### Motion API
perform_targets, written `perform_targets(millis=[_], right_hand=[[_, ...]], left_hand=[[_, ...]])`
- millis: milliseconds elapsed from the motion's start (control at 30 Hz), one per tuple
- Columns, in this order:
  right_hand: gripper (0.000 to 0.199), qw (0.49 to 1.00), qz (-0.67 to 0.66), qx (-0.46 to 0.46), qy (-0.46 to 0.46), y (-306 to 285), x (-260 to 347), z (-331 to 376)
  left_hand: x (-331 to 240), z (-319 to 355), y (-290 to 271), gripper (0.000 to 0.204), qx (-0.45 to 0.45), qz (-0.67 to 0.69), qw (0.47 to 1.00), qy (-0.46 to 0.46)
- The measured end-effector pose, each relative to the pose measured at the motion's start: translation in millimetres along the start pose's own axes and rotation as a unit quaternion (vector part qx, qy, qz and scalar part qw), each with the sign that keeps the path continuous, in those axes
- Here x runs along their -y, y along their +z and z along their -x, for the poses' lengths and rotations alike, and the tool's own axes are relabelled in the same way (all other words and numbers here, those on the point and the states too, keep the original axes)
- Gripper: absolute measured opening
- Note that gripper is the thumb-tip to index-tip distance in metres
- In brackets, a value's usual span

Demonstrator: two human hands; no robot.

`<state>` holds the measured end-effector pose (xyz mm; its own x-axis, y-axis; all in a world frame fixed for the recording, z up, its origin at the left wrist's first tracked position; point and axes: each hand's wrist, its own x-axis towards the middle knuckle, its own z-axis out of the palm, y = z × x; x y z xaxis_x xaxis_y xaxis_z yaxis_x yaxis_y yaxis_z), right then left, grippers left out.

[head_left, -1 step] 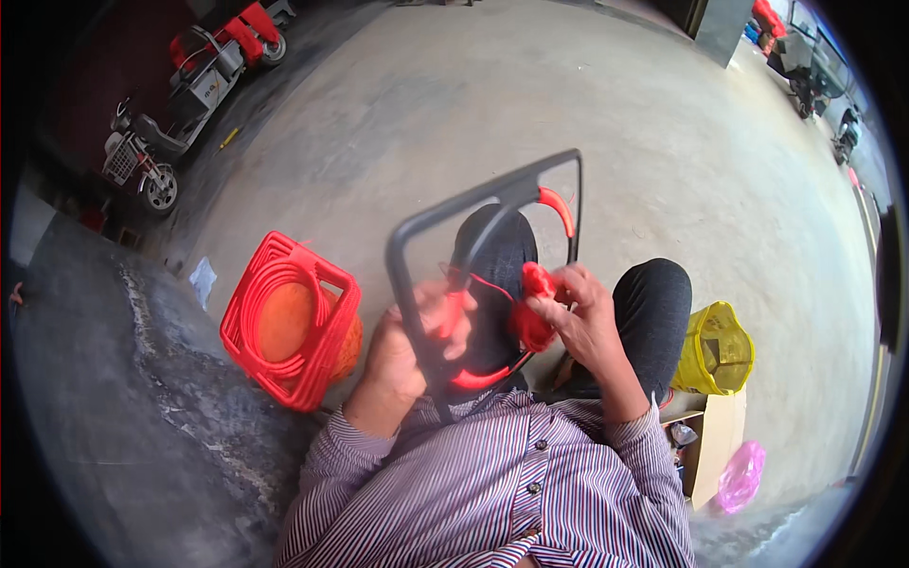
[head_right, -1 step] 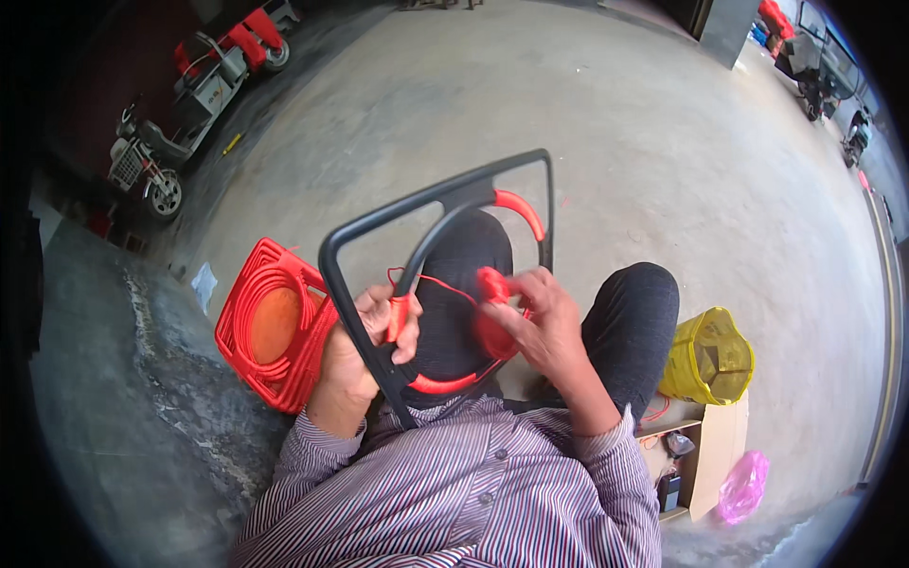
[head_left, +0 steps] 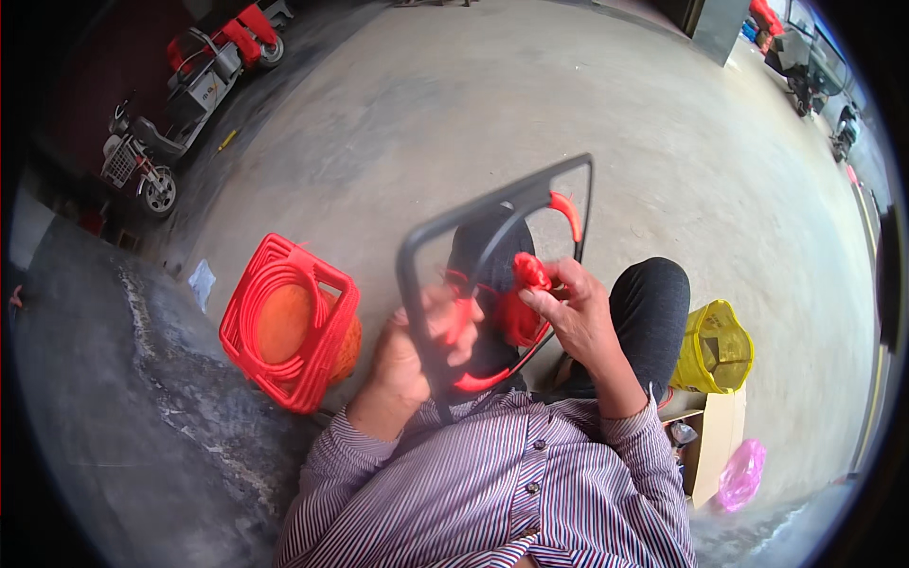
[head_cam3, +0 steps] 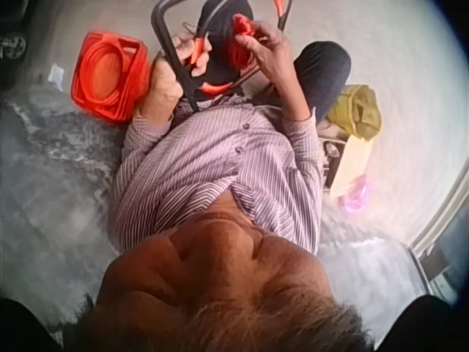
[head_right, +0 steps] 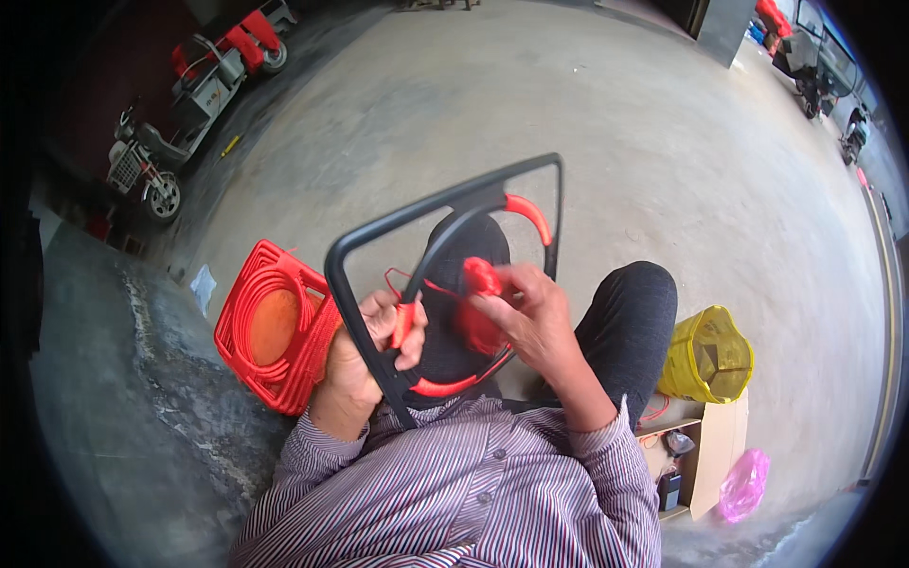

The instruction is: Winding a long red cord or plastic string onto a black frame holder.

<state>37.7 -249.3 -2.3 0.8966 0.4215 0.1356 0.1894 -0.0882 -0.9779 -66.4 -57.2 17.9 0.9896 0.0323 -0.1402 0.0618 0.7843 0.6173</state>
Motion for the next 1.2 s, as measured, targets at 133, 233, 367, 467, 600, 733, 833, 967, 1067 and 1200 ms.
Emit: perform_targets(millis=[133, 233, 367, 467, 600, 733, 833, 967, 1067, 1200], right_hand=[[0.032, 0.924, -0.357, 0.114, 0.072, 11, 23, -11], [0.036, 0.890, -0.419, 0.178, 0.041, 6, 27, -7], [0.042, 0.888, -0.436, 0.139, 0.045, -4, 11, 1], [0.042, 0.932, -0.349, 0.092, 0.025, -5, 12, 10], [0.042, 0.949, -0.307, 0.072, 0.023, 5, 38, 15], [0.035, 0.943, -0.329, 0.038, -0.027, -6, 35, 15], [0.027, 0.859, -0.505, -0.033, -0.072, -36, 25, 2], [0.036, 0.779, -0.608, -0.142, 0.061, -68, 24, 20], [0.039, 0.791, -0.611, -0.019, -0.004, -69, -3, 36], [0.026, 0.944, -0.291, -0.054, 0.145, -32, -17, 34]], left_hand=[[6, 2, 23, 0.065, 0.025, 0.038, 0.991, -0.129], [7, -5, 23, 0.069, 0.111, 0.106, 0.969, -0.192], [13, -7, 18, 0.068, 0.065, 0.098, 0.980, -0.164], [15, -13, 10, 0.062, 0.055, 0.051, 0.992, -0.098], [20, -13, 18, 0.054, 0.029, -0.087, 0.995, -0.031], [22, -16, 21, 0.046, 0.012, -0.061, 0.998, -0.001], [10, -14, 3, 0.048, -0.011, 0.005, 1.000, -0.019], [0, -8, -11, 0.035, -0.054, 0.071, 0.995, 0.044], [-5, -8, -20, 0.031, -0.063, 0.075, 0.994, 0.041], [-9, -14, -47, 0.039, 0.084, 0.075, 0.992, -0.054]])
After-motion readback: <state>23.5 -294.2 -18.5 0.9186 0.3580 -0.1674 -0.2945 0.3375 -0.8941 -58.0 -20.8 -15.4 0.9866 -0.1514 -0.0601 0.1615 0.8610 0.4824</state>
